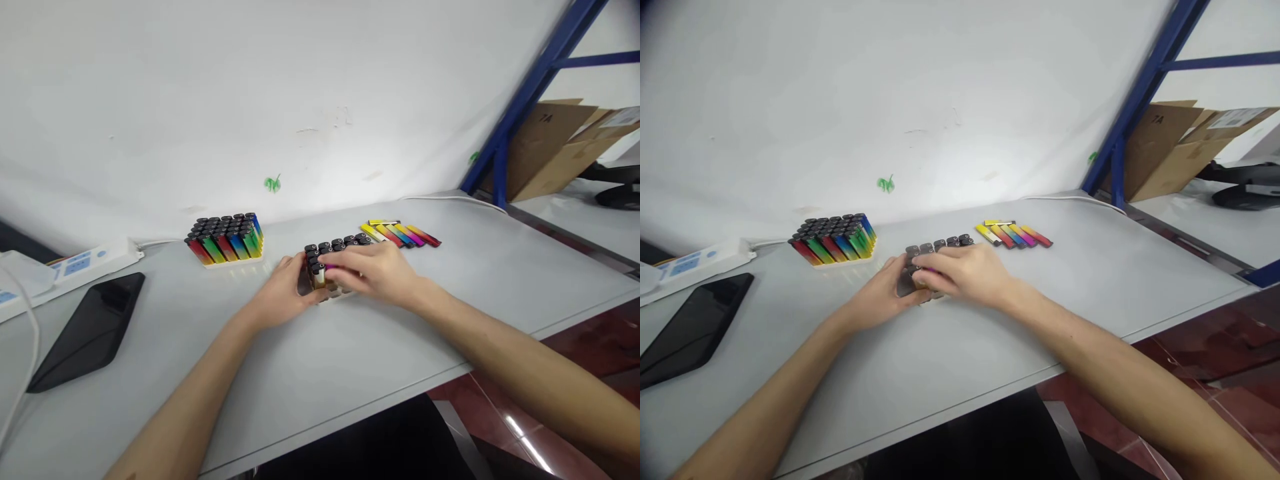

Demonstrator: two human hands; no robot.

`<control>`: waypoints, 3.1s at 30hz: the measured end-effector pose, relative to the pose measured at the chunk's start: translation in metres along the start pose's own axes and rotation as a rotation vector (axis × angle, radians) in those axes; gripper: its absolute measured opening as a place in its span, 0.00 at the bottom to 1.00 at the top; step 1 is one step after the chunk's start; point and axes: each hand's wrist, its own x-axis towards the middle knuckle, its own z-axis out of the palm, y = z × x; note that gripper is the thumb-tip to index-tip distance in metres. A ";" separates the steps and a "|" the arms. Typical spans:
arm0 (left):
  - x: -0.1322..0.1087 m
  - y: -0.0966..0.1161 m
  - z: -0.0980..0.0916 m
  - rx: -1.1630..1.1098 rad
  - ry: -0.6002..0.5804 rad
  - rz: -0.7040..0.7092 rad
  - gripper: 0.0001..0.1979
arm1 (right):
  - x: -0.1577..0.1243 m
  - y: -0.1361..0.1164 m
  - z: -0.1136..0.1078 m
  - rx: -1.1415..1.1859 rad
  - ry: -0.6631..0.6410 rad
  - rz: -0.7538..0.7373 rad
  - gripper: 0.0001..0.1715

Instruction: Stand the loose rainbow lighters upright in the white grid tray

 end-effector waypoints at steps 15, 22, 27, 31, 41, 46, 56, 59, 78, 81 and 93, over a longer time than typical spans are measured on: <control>0.001 0.001 -0.002 0.117 -0.016 -0.029 0.25 | -0.006 0.103 -0.020 -0.385 -0.301 0.621 0.14; 0.000 0.000 -0.001 0.110 -0.031 -0.061 0.25 | 0.000 0.098 -0.021 -0.020 0.108 0.721 0.12; 0.000 0.000 -0.001 0.112 -0.032 -0.056 0.25 | 0.008 0.083 -0.019 0.708 0.416 0.734 0.19; 0.001 0.001 -0.001 0.119 -0.034 -0.053 0.24 | 0.012 0.072 -0.016 0.900 0.433 0.791 0.19; 0.000 0.002 -0.002 0.116 -0.025 -0.060 0.23 | 0.011 0.076 -0.014 1.059 0.332 0.882 0.34; 0.001 0.002 -0.001 0.114 -0.035 -0.061 0.24 | 0.013 0.071 -0.011 1.119 0.334 0.921 0.31; 0.001 0.003 -0.001 0.127 -0.028 -0.054 0.23 | 0.013 0.065 -0.011 1.177 0.357 0.937 0.32; 0.001 0.003 -0.001 0.129 -0.028 -0.060 0.23 | 0.012 0.064 -0.011 1.177 0.349 0.933 0.33; 0.000 0.002 -0.001 0.111 -0.018 -0.045 0.25 | 0.010 0.058 -0.024 0.914 0.328 0.636 0.19; 0.000 0.001 0.000 0.116 -0.025 -0.048 0.26 | 0.007 0.056 -0.035 0.809 0.242 0.545 0.19; 0.000 0.001 0.001 0.078 -0.005 -0.032 0.26 | -0.007 0.013 -0.010 0.281 0.153 0.164 0.12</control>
